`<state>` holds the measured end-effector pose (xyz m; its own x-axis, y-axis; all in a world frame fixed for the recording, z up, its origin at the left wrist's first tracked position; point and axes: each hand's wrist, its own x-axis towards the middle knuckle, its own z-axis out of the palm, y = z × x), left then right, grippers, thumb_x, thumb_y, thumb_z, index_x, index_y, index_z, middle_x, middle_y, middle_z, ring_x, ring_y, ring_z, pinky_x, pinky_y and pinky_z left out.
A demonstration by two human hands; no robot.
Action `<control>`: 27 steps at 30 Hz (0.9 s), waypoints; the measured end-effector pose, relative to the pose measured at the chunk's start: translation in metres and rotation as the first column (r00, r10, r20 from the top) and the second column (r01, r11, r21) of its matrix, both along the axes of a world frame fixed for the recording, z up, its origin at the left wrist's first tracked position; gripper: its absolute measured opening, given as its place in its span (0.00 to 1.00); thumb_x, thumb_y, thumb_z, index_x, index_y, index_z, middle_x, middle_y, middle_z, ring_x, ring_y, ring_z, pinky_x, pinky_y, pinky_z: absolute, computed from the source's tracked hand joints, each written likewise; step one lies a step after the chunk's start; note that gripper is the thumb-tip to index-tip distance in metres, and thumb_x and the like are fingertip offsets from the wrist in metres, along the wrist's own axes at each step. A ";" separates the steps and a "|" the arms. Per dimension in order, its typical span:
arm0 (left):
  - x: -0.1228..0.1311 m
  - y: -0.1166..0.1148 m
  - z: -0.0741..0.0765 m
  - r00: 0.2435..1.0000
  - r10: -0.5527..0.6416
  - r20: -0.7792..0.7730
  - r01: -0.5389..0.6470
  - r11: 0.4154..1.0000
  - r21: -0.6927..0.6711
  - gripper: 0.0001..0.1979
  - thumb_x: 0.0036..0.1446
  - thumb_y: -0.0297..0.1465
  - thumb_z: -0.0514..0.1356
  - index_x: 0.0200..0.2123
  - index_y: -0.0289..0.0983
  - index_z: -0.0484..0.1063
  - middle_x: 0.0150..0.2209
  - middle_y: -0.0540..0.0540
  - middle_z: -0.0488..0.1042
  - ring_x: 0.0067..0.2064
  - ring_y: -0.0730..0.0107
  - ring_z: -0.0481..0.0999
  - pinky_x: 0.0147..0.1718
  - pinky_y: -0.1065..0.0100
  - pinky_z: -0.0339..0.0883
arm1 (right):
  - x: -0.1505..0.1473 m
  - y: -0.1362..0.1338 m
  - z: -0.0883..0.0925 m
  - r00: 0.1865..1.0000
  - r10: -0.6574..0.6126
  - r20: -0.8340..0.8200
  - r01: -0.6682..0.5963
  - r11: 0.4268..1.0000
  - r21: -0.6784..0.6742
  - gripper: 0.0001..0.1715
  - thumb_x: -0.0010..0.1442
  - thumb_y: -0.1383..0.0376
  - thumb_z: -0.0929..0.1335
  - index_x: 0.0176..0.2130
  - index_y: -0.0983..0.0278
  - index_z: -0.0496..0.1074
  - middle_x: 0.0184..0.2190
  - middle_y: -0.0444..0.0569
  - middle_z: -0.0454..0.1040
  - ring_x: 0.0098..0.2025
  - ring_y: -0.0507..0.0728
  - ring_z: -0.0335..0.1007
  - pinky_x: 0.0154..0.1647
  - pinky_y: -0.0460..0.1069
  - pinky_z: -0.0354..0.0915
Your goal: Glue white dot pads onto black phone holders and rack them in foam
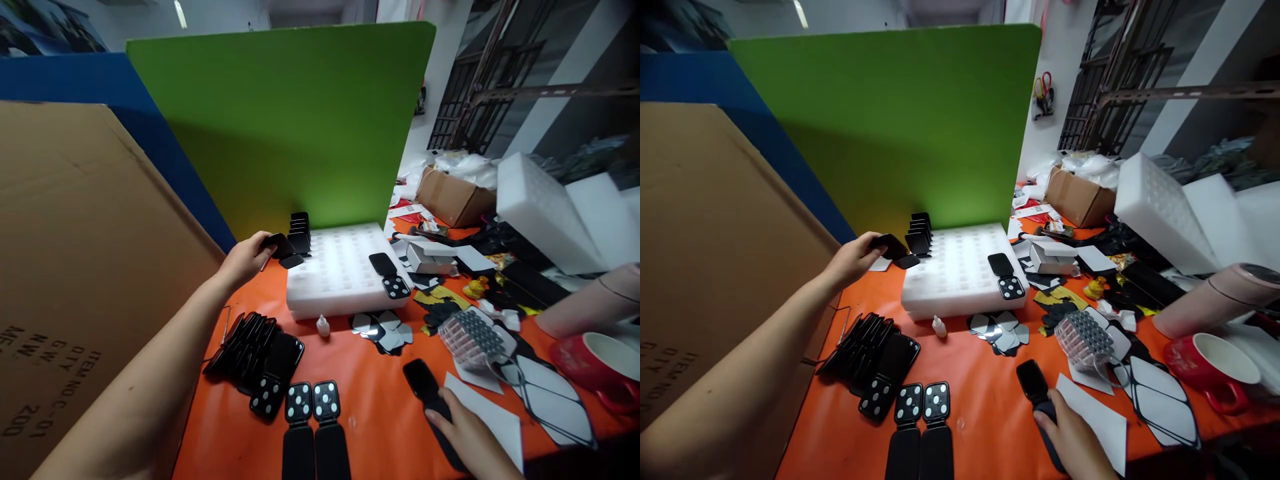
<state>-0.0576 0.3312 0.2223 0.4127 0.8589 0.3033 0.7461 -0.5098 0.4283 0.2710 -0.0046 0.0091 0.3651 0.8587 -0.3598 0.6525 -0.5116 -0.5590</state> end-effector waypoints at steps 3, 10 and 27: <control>0.021 0.021 -0.006 0.993 -0.039 -0.115 0.040 0.999 0.002 0.14 0.56 0.38 0.50 0.44 0.40 0.64 0.35 0.46 0.73 0.35 0.67 0.72 0.33 0.69 0.62 | -0.002 -0.009 -0.002 0.981 0.011 -0.194 -0.001 0.999 0.054 0.24 0.55 0.57 0.58 0.49 0.64 0.60 0.51 0.55 0.66 0.54 0.58 0.61 0.51 0.49 0.60; 0.040 0.050 -0.004 0.969 -0.124 -0.212 0.115 0.992 -0.052 0.15 0.55 0.40 0.50 0.44 0.41 0.64 0.33 0.47 0.72 0.32 0.67 0.71 0.29 0.70 0.60 | 0.001 -0.015 0.015 0.942 -0.035 -0.334 0.058 0.997 0.059 0.30 0.51 0.56 0.62 0.52 0.64 0.63 0.55 0.51 0.62 0.58 0.59 0.54 0.55 0.49 0.57; 0.045 -0.056 -0.038 0.996 -0.003 0.088 -0.003 0.998 0.070 0.15 0.60 0.33 0.47 0.47 0.38 0.64 0.45 0.42 0.69 0.47 0.64 0.68 0.47 0.64 0.60 | -0.079 0.066 0.087 0.601 0.021 -0.799 0.321 0.909 0.265 0.21 0.54 0.50 0.64 0.42 0.60 0.62 0.38 0.49 0.71 0.41 0.56 0.67 0.42 0.49 0.63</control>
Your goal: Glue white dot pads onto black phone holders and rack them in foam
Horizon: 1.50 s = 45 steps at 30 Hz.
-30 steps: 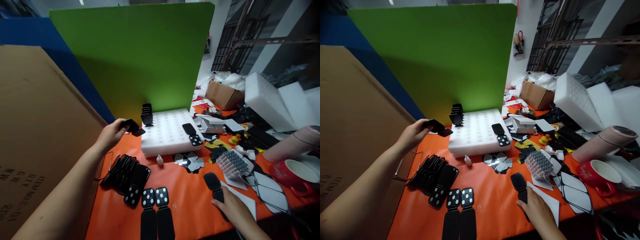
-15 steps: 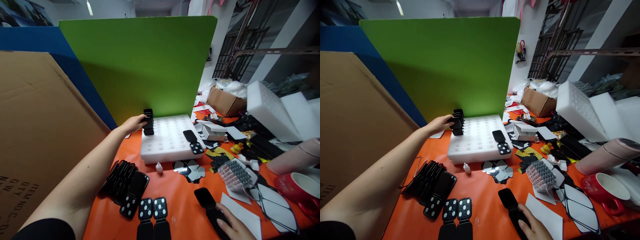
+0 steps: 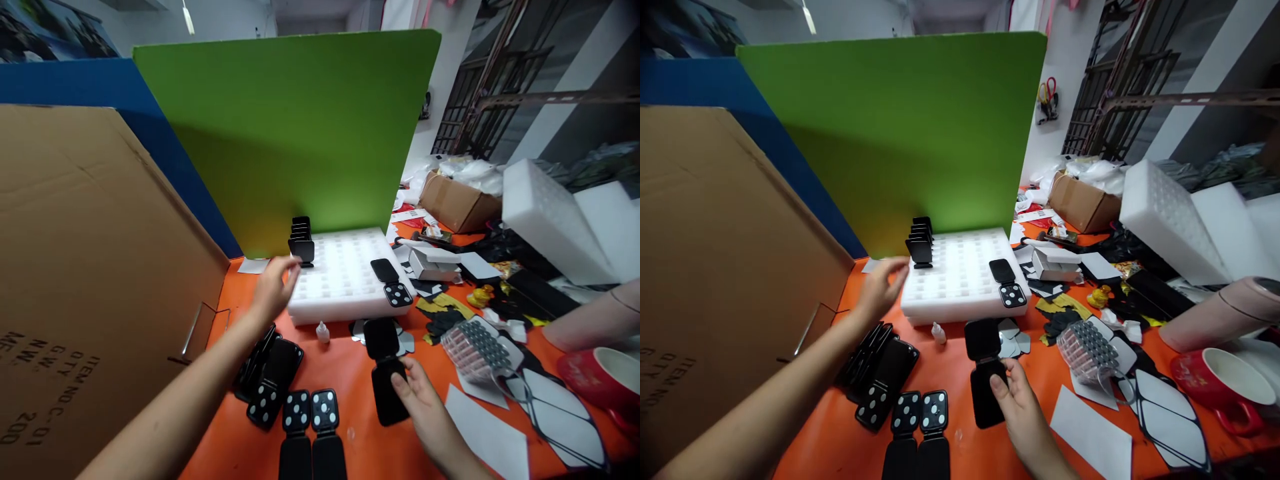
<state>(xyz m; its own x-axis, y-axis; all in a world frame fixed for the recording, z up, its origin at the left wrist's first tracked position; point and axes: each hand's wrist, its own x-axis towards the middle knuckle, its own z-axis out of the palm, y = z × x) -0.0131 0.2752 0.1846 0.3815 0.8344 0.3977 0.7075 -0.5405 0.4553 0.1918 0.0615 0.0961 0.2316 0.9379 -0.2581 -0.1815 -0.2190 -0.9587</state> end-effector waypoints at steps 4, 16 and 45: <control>0.007 -0.116 -0.050 0.858 -0.440 0.264 0.511 0.780 -0.361 0.23 0.53 0.40 0.57 0.52 0.42 0.62 0.53 0.43 0.64 0.54 0.59 0.63 0.52 0.59 0.57 | -0.033 0.016 0.004 0.990 -0.127 -0.053 0.129 0.991 0.035 0.24 0.55 0.48 0.61 0.46 0.59 0.61 0.39 0.49 0.70 0.43 0.57 0.65 0.44 0.49 0.62; -0.064 -0.080 0.009 0.948 0.123 0.293 -0.033 0.955 -0.294 0.12 0.54 0.38 0.55 0.37 0.38 0.70 0.32 0.48 0.74 0.34 0.67 0.73 0.33 0.70 0.65 | -0.032 0.220 0.066 0.647 -0.011 0.762 -0.271 0.931 0.243 0.15 0.59 0.60 0.58 0.44 0.62 0.64 0.44 0.49 0.69 0.43 0.54 0.65 0.41 0.47 0.59; 0.018 0.101 0.028 0.787 -0.280 -0.551 0.204 0.959 -0.196 0.07 0.45 0.32 0.59 0.31 0.40 0.71 0.28 0.48 0.73 0.31 0.63 0.72 0.30 0.71 0.59 | 0.030 0.118 0.021 0.873 -0.102 0.477 -0.021 0.969 0.245 0.18 0.57 0.54 0.61 0.41 0.62 0.69 0.31 0.49 0.74 0.35 0.56 0.70 0.39 0.51 0.64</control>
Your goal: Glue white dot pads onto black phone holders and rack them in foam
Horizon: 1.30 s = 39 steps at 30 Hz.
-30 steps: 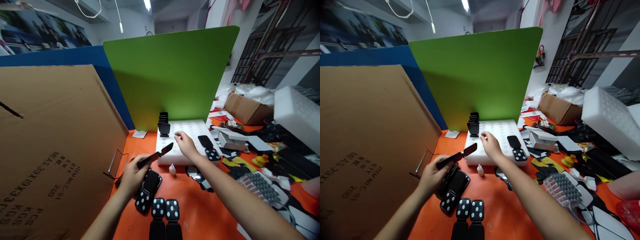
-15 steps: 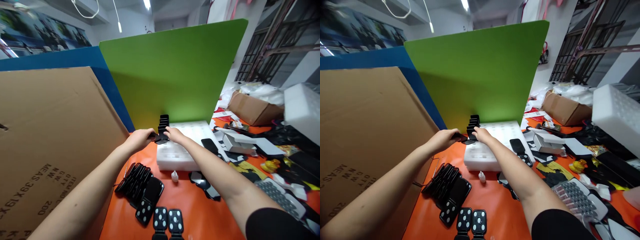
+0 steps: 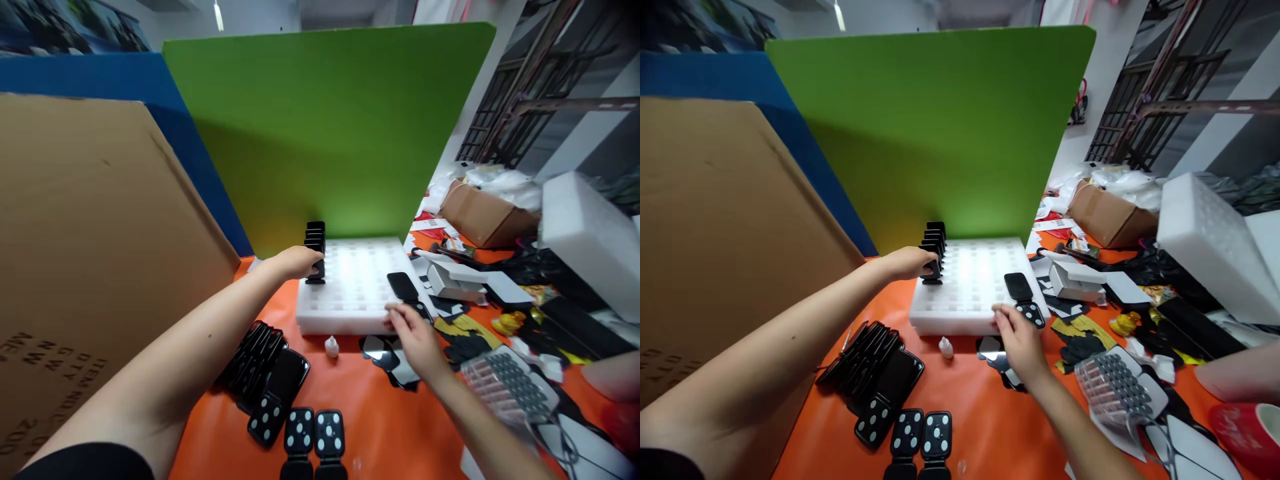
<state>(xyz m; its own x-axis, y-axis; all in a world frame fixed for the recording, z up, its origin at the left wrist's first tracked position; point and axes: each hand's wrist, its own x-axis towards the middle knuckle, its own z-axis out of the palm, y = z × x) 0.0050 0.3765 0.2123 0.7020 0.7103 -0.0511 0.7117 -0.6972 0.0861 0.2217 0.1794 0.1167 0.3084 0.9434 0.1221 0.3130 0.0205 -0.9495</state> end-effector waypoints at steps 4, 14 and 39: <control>0.003 0.001 -0.011 0.997 0.015 0.074 -0.016 1.000 0.003 0.07 0.44 0.31 0.61 0.31 0.40 0.71 0.27 0.49 0.73 0.32 0.65 0.72 0.32 0.71 0.61 | -0.012 -0.085 -0.040 0.984 0.119 -0.130 -0.146 0.963 -0.225 0.18 0.54 0.52 0.63 0.37 0.61 0.71 0.27 0.49 0.73 0.32 0.57 0.69 0.36 0.51 0.65; -0.061 -0.191 -0.068 0.823 0.179 0.538 -0.243 0.969 0.049 0.12 0.59 0.32 0.48 0.44 0.39 0.67 0.44 0.45 0.69 0.47 0.66 0.67 0.47 0.64 0.60 | -0.050 -0.150 -0.087 0.813 -0.032 -0.581 -0.305 0.827 -0.473 0.24 0.46 0.50 0.69 0.37 0.64 0.71 0.38 0.52 0.73 0.36 0.55 0.70 0.38 0.50 0.65; -0.031 -0.346 -0.206 0.977 -0.033 0.211 0.033 0.999 0.001 0.33 0.55 0.42 0.53 0.60 0.49 0.40 0.62 0.49 0.46 0.60 0.48 0.50 0.52 0.47 0.55 | 0.074 0.015 -0.006 0.970 -0.131 0.204 0.146 0.987 -0.060 0.32 0.45 0.70 0.63 0.52 0.61 0.64 0.53 0.52 0.64 0.55 0.62 0.57 0.55 0.57 0.53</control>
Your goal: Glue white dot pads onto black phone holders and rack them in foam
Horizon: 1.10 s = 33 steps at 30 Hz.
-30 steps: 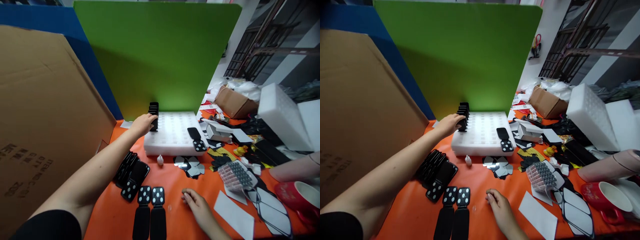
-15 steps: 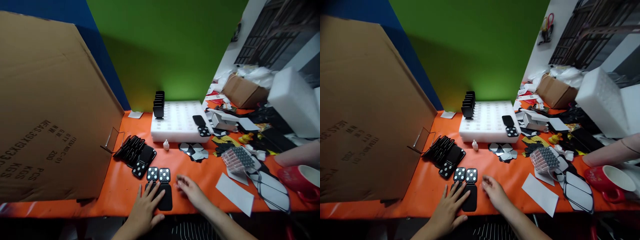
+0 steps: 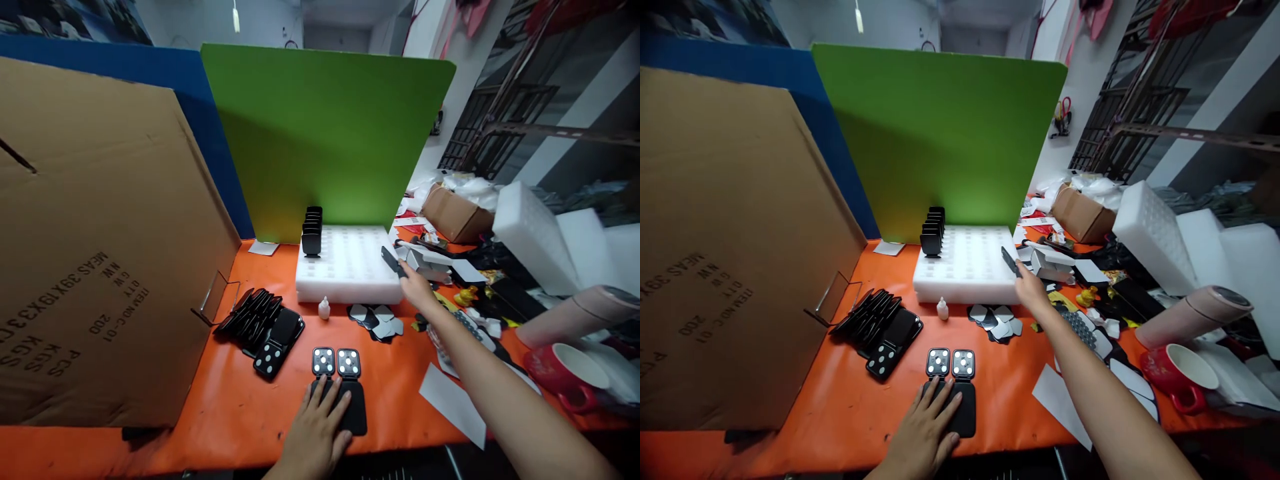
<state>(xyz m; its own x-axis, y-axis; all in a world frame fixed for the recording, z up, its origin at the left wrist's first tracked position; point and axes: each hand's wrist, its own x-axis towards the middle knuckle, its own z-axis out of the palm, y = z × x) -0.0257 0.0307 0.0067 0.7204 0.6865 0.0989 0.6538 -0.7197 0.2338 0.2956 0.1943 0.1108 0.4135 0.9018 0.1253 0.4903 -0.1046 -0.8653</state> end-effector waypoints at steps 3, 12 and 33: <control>0.002 0.002 0.002 0.999 -0.023 0.035 0.024 0.999 -0.030 0.32 0.56 0.41 0.52 0.61 0.47 0.41 0.61 0.49 0.48 0.60 0.51 0.49 0.54 0.49 0.53 | 0.012 -0.017 -0.005 0.960 -0.060 -0.272 0.069 0.997 0.024 0.31 0.47 0.69 0.60 0.52 0.62 0.63 0.45 0.50 0.71 0.48 0.60 0.66 0.47 0.57 0.63; 0.000 -0.002 0.004 0.998 -0.006 0.060 0.012 0.995 -0.100 0.30 0.56 0.39 0.52 0.60 0.47 0.44 0.61 0.50 0.50 0.60 0.51 0.49 0.54 0.46 0.51 | 0.004 -0.069 -0.002 0.618 0.108 -0.778 -0.123 0.992 0.040 0.27 0.50 0.68 0.61 0.50 0.57 0.62 0.42 0.50 0.73 0.41 0.59 0.71 0.38 0.59 0.68; 0.015 -0.006 0.030 0.551 0.797 0.248 -0.197 0.413 -0.889 0.17 0.47 0.40 0.60 0.38 0.34 0.71 0.32 0.45 0.75 0.35 0.63 0.73 0.34 0.67 0.65 | -0.134 -0.265 -0.079 0.151 -0.218 -0.964 -0.493 0.829 -0.265 0.31 0.40 0.64 0.70 0.47 0.60 0.69 0.41 0.49 0.73 0.44 0.60 0.68 0.44 0.52 0.62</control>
<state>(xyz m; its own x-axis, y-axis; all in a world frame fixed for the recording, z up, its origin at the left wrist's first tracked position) -0.0112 0.0247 0.0367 0.1814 0.9011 -0.3938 0.3130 0.3267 0.8918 0.1617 -0.0712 0.0313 -0.2746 0.7219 -0.6352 -0.6157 -0.6394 -0.4605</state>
